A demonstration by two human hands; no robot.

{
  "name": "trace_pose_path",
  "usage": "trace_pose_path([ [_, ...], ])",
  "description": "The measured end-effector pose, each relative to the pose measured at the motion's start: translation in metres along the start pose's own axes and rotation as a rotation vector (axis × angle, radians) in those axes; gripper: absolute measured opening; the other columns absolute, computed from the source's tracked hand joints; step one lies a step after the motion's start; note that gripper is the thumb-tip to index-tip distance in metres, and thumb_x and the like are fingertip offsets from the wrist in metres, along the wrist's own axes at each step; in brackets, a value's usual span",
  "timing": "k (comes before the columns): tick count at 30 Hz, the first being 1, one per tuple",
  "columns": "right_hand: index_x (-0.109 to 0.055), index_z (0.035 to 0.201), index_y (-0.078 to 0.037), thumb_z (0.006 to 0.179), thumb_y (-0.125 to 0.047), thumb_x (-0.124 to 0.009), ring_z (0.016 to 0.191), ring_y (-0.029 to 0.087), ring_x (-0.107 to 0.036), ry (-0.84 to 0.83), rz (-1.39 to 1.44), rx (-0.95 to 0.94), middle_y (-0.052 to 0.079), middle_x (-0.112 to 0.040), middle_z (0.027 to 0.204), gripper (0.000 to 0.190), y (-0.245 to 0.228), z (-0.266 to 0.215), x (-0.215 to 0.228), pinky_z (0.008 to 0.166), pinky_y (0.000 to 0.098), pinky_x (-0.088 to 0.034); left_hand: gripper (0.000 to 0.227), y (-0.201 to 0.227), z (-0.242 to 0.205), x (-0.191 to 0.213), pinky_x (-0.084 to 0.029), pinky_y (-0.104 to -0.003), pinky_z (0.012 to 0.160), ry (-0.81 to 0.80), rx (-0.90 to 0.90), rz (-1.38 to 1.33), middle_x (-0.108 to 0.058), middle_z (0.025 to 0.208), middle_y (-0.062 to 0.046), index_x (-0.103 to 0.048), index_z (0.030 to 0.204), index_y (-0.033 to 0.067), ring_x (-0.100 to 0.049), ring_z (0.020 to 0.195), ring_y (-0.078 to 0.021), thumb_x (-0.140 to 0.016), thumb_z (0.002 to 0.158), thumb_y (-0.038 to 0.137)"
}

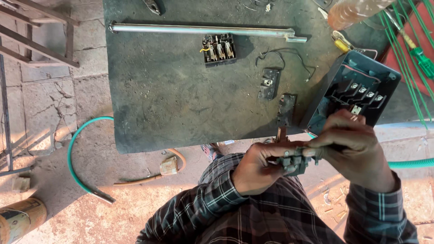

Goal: The person assembles small electrical components on a workbench, using a screwdriver to tighten terminals and aligning parts into a black plastic housing. The person handles multiple small modules and wires, placing them into the housing and adjusting connections.

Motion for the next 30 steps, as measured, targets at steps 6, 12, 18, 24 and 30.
trace_pose_path([
  [6,-0.076,0.083,-0.012,0.071,-0.006,-0.087,0.069,0.012,-0.058,0.005,-0.017,0.102,-0.003,-0.064,0.075,0.018,0.003,-0.015,-0.01,0.064,0.0324,-0.039,0.023,-0.002,-0.003,0.0,-0.06,-0.027,0.087,-0.021,-0.006,0.135,-0.074,0.101,-0.011,-0.067,0.12,0.0003,-0.071,0.09,-0.0104,-0.074,0.099,-0.004],
  [12,-0.071,0.1,-0.006,0.088,-0.004,-0.084,0.077,0.004,-0.061,0.36,0.203,-0.268,0.0,-0.066,0.094,0.018,0.055,-0.055,0.038,0.064,0.0179,-0.046,0.034,-0.011,-0.001,0.034,-0.068,-0.049,0.08,0.172,0.253,-0.575,-0.072,0.12,-0.018,-0.066,0.128,0.0001,-0.075,0.103,-0.0276,-0.062,0.095,-0.006],
  [18,-0.074,0.097,-0.001,0.09,-0.002,-0.087,0.075,0.006,-0.055,0.365,0.141,-0.311,0.006,-0.066,0.094,0.015,0.063,-0.076,0.031,0.06,0.0196,-0.038,0.034,0.016,-0.003,0.043,-0.062,-0.06,0.092,0.165,0.212,-0.83,-0.065,0.129,-0.03,-0.056,0.138,-0.0091,-0.069,0.12,-0.0422,-0.055,0.105,-0.003],
  [24,-0.072,0.097,-0.001,0.09,-0.004,-0.085,0.082,0.006,-0.059,0.357,0.226,-0.255,0.005,-0.067,0.097,0.016,0.054,-0.069,0.024,0.065,0.0193,-0.043,0.035,0.02,-0.004,0.044,-0.061,-0.063,0.096,0.194,0.239,-0.854,-0.062,0.133,-0.033,-0.053,0.142,-0.0096,-0.065,0.123,-0.0442,-0.05,0.108,-0.005],
  [30,-0.071,0.096,0.0,0.089,-0.004,-0.085,0.082,0.007,-0.064,0.353,0.26,-0.293,0.008,-0.067,0.097,0.016,0.048,-0.068,0.02,0.065,0.0194,-0.049,0.036,0.021,-0.008,0.04,-0.06,-0.063,0.098,0.182,0.235,-0.836,-0.061,0.136,-0.032,-0.053,0.144,-0.008,-0.064,0.125,-0.0429,-0.053,0.108,-0.003],
])
Point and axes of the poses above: each hand's wrist, its own z-axis towards the middle knuckle, its own x-axis out of the back of the hand, y = z × x, the point moved 10 cm from there along z, towards the middle knuckle
